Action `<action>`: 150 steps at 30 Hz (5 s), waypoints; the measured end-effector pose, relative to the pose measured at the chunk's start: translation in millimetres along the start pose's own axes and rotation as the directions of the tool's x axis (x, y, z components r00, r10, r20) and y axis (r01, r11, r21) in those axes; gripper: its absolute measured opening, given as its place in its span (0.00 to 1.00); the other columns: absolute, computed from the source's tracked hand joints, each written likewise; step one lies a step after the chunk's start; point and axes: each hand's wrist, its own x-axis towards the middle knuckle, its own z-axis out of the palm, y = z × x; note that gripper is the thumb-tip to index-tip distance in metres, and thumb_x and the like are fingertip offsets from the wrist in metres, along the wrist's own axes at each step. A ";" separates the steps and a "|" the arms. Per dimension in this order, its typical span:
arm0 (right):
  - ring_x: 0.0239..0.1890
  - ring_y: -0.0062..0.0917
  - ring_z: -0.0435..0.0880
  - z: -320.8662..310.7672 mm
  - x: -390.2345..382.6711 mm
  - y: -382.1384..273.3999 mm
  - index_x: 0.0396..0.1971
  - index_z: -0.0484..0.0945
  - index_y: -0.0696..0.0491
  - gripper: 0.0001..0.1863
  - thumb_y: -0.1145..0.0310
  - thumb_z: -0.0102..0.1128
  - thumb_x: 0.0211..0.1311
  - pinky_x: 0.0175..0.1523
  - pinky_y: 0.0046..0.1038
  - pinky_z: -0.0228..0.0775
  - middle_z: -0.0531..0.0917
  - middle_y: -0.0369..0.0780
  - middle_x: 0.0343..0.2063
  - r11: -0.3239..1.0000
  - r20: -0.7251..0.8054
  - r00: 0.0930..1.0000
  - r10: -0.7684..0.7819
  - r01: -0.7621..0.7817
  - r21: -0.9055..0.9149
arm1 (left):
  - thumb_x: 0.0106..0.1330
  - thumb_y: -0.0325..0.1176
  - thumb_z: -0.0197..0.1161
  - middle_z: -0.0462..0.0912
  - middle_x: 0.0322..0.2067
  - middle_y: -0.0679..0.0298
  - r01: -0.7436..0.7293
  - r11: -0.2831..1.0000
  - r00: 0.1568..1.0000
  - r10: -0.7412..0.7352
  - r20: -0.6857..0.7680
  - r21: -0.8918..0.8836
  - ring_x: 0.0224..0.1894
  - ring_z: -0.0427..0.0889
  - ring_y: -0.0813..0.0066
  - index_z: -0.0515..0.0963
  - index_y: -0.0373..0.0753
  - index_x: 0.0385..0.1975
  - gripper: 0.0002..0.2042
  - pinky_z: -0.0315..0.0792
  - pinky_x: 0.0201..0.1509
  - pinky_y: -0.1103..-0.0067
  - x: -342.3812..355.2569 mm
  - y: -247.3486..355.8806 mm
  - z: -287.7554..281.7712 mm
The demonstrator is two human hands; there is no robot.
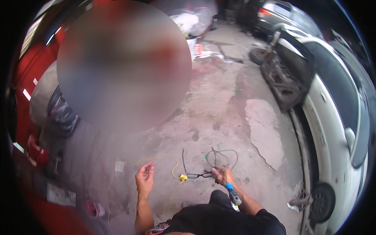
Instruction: The person sits on the floor, picks up a power tool, and uses a screwdriver to remove screws from its casing before extracting a piece of paper from inside.
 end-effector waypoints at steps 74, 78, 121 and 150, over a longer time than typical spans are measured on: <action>0.06 0.20 0.69 -247.8 -91.7 222.6 0.39 0.77 0.55 0.19 0.51 0.54 0.70 0.10 0.22 0.53 0.71 0.34 0.09 0.945 -0.584 0.784 0.212 -0.013 0.326 | 0.54 0.32 0.65 0.84 0.37 0.48 0.112 0.471 0.432 -0.816 0.384 0.875 0.40 0.83 0.45 0.80 0.39 0.41 0.14 0.76 0.41 0.58 -290.6 -303.7 107.8; 0.08 0.20 0.72 -241.8 -68.8 206.8 0.39 0.79 0.57 0.19 0.54 0.56 0.69 0.11 0.23 0.57 0.74 0.37 0.10 0.965 -0.545 0.835 0.068 0.084 0.250 | 0.54 0.33 0.65 0.84 0.37 0.48 0.179 0.509 0.430 -0.810 0.398 0.842 0.40 0.83 0.45 0.80 0.39 0.41 0.14 0.76 0.41 0.58 -306.2 -287.5 115.8; 0.11 0.18 0.74 -197.7 -77.5 101.2 0.32 0.82 0.57 0.16 0.58 0.61 0.68 0.16 0.24 0.62 0.81 0.37 0.17 0.981 -0.216 0.976 -0.038 0.077 0.177 | 0.54 0.35 0.64 0.85 0.35 0.48 -0.073 0.608 0.613 -0.598 0.516 0.790 0.39 0.84 0.45 0.82 0.38 0.37 0.12 0.76 0.41 0.58 -368.2 -352.8 121.3; 0.11 0.21 0.77 -191.5 -92.7 116.3 0.31 0.83 0.53 0.19 0.52 0.59 0.67 0.16 0.24 0.63 0.77 0.36 0.09 1.000 -0.283 0.959 -0.019 0.015 -0.016 | 0.55 0.29 0.58 0.86 0.33 0.49 -0.092 0.567 0.545 -0.659 0.518 0.818 0.39 0.86 0.57 0.84 0.36 0.37 0.12 0.79 0.44 0.64 -381.2 -359.9 157.5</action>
